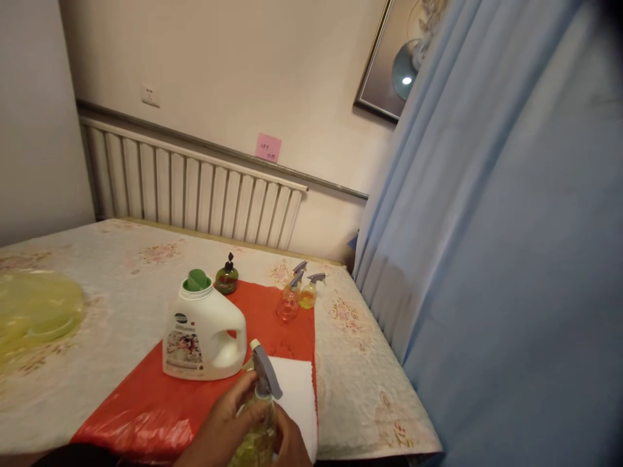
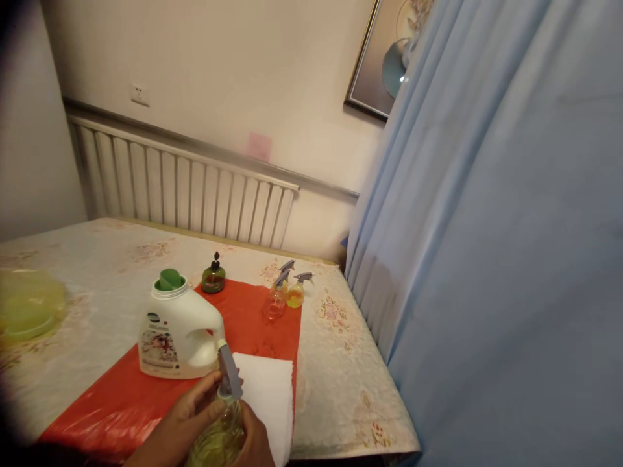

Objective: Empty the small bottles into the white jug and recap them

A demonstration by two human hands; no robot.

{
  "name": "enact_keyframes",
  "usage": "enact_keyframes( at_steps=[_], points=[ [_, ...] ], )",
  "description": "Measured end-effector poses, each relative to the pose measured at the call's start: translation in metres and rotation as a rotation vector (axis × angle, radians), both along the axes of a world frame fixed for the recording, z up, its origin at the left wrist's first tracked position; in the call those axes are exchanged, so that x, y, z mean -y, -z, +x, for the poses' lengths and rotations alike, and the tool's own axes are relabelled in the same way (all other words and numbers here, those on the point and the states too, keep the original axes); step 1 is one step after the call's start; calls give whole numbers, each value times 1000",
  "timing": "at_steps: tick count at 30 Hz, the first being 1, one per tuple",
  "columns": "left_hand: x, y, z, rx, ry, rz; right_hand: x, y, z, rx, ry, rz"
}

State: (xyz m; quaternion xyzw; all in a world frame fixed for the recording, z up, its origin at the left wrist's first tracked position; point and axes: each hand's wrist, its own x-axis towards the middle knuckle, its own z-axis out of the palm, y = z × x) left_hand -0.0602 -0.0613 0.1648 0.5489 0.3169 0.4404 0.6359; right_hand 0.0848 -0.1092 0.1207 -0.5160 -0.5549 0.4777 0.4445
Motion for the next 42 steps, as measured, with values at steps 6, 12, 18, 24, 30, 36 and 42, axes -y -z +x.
enact_keyframes(
  at_steps=[6, 12, 18, 24, 30, 36, 42],
  points=[
    [-5, 5, -13, -34, 115, -32, -1, -3, 0, -33, -26, -12],
    [-1, 7, -3, 13, 53, -25, -1, 13, 3, -20, 15, -44],
    [3, 11, 8, 6, -100, -54, 1, 7, 2, -3, 6, -42],
    [8, 3, 5, -172, -146, 85, 3, 6, 1, -27, 37, -41],
    [5, 4, -8, -128, 11, 23, 5, -5, 2, -84, -24, -6],
    [0, 6, -7, 23, 168, -106, 5, -6, 1, -101, -6, -7],
    [6, 2, -6, -4, 91, -138, 7, -7, 4, -53, -13, -35]
  ],
)
